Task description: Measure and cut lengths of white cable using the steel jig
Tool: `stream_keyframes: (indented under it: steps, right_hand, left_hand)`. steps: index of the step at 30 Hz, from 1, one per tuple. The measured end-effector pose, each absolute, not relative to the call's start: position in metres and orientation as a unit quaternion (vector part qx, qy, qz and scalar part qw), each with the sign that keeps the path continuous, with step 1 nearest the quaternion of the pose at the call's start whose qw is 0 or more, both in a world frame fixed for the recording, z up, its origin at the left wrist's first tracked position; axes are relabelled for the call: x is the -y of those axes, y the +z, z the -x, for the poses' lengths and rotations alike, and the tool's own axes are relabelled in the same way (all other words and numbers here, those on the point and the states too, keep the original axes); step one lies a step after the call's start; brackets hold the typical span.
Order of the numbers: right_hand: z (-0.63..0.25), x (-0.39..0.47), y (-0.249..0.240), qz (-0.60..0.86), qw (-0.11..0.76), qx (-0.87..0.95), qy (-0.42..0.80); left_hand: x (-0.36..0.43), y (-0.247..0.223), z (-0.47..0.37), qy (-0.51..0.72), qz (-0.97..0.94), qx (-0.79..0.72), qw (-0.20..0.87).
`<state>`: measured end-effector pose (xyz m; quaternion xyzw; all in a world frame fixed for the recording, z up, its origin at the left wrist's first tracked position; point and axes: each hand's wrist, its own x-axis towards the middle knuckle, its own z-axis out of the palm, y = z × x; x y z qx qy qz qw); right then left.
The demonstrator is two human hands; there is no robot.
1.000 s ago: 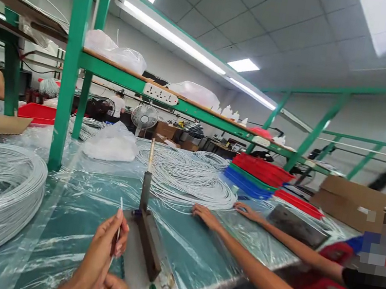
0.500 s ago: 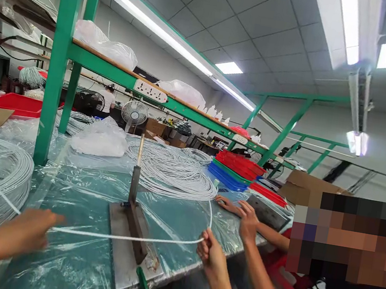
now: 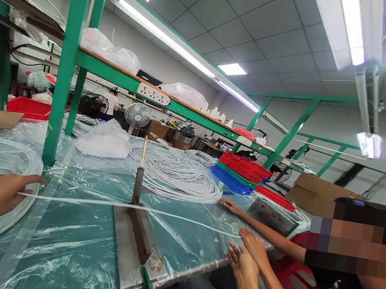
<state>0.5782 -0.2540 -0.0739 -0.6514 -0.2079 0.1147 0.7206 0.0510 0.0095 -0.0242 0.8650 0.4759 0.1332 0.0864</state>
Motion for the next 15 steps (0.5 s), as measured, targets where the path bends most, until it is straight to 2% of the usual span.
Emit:
stream_keyframes:
  steps: [2,4,6,8,10,12,15]
  right_hand:
    - [-0.553,0.251,-0.075,0.639,0.727,0.203,0.146]
    - [-0.515,0.247,-0.079,0.623,0.703,0.254,0.231]
    - [-0.467,0.243,-0.086,0.586,0.599,0.383,0.389]
    - [-0.418,0.234,-0.096,0.533,0.435,0.492,0.533]
    - [-0.374,0.218,-0.107,0.485,0.392,0.518,0.585]
    - [-0.34,0.199,-0.115,0.439,0.437,0.512,0.595]
    - [-0.309,0.171,-0.118,0.382,0.563,0.449,0.58]
  left_hand:
    - [0.002,-0.02,-0.056,0.112,-0.879,-0.456,0.084]
    - [0.018,-0.014,-0.066,0.118,-0.891,-0.426,0.107]
    - [0.038,-0.007,-0.08,0.118,-0.907,-0.386,0.121]
    - [0.058,-0.002,-0.093,0.098,-0.922,-0.347,0.14]
    - [0.076,-0.002,-0.106,0.081,-0.937,-0.302,0.158]
    - [0.091,-0.007,-0.117,0.073,-0.944,-0.263,0.183]
    - [0.1,-0.016,-0.122,0.063,-0.94,-0.234,0.241]
